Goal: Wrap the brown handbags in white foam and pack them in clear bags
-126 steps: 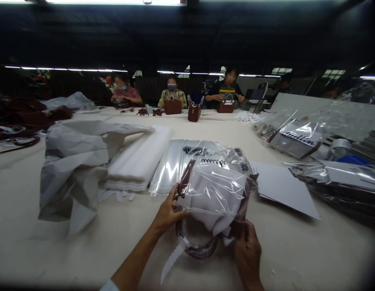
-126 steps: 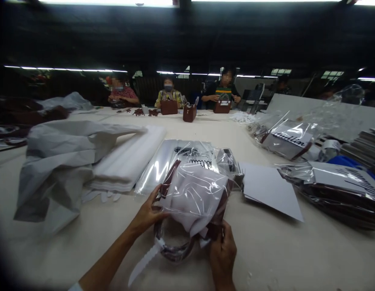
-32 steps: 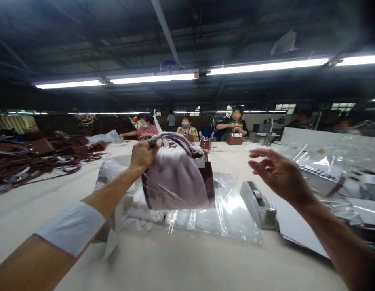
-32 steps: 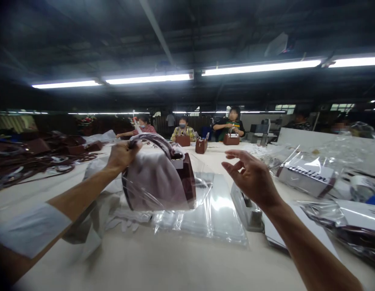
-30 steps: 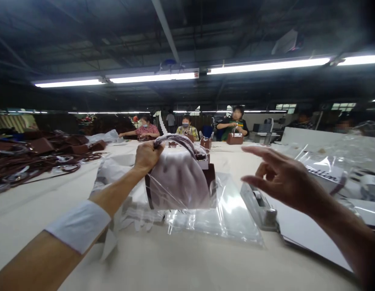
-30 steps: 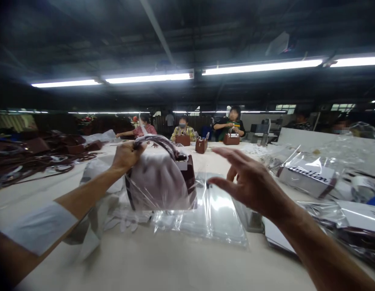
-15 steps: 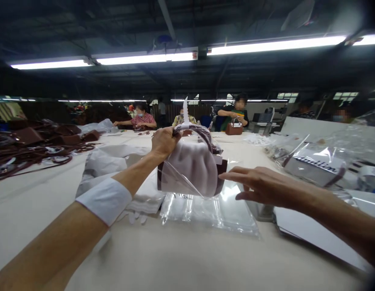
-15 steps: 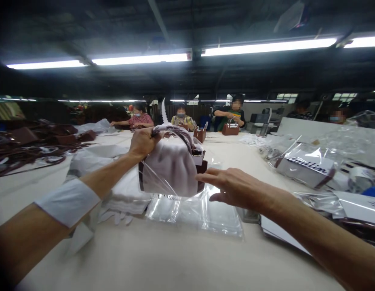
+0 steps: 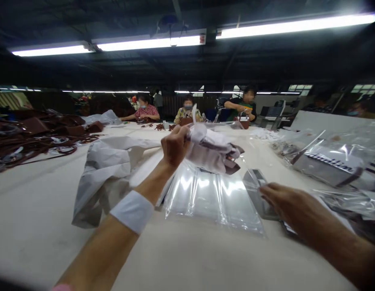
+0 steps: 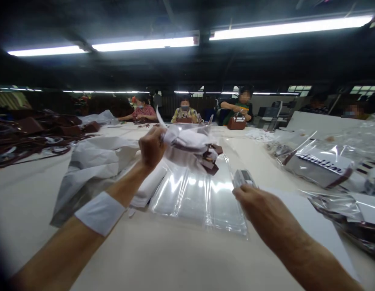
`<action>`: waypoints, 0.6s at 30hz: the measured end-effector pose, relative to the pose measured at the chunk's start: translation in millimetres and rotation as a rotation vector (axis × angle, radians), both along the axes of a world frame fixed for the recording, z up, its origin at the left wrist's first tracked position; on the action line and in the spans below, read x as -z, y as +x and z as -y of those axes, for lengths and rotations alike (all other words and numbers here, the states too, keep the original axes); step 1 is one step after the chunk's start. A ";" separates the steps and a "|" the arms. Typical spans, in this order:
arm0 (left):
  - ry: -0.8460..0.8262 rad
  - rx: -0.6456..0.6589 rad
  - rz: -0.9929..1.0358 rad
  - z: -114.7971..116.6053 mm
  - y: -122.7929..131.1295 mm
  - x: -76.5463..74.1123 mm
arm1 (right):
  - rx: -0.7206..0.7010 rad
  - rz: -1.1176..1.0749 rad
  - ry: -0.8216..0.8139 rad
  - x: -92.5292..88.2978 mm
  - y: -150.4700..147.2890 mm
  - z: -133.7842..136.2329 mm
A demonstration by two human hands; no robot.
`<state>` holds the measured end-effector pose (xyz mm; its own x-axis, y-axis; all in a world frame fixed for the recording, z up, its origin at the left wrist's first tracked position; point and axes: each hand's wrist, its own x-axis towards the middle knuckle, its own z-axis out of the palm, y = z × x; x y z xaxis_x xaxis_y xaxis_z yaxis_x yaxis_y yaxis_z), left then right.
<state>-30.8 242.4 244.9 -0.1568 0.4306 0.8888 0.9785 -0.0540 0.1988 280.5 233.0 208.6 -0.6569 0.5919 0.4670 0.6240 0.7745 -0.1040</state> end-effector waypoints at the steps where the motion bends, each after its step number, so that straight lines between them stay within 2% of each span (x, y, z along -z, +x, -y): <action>1: -0.019 0.034 0.020 8.8 2.7 25.9 | 0.055 0.114 -0.007 26.5 2.6 5.7; 3: -0.066 0.097 0.024 31.3 9.1 82.4 | 0.139 0.227 -0.061 79.9 9.7 17.2; 5: -0.115 0.167 0.035 58.0 15.5 134.1 | 0.174 0.273 -0.153 124.0 17.2 28.9; 6: -0.133 0.194 0.049 71.4 18.0 154.8 | 0.191 0.285 -0.204 139.5 20.0 34.8; 8: -0.179 0.259 0.060 95.4 20.2 183.0 | 0.230 0.242 -0.300 155.1 21.4 46.7; 11: -0.284 0.356 0.051 119.9 16.2 199.4 | 0.233 -0.020 -0.534 149.0 7.9 66.6; 13: -0.348 0.391 0.042 128.7 10.7 202.8 | 0.211 -0.233 -0.888 139.9 -12.0 83.5; 16: -0.328 0.271 0.149 134.0 4.6 208.0 | 0.228 -0.574 -1.492 138.5 -51.4 110.4; 18: -0.282 0.139 0.245 134.3 3.9 211.8 | 0.235 -0.869 -1.724 146.6 -78.3 122.8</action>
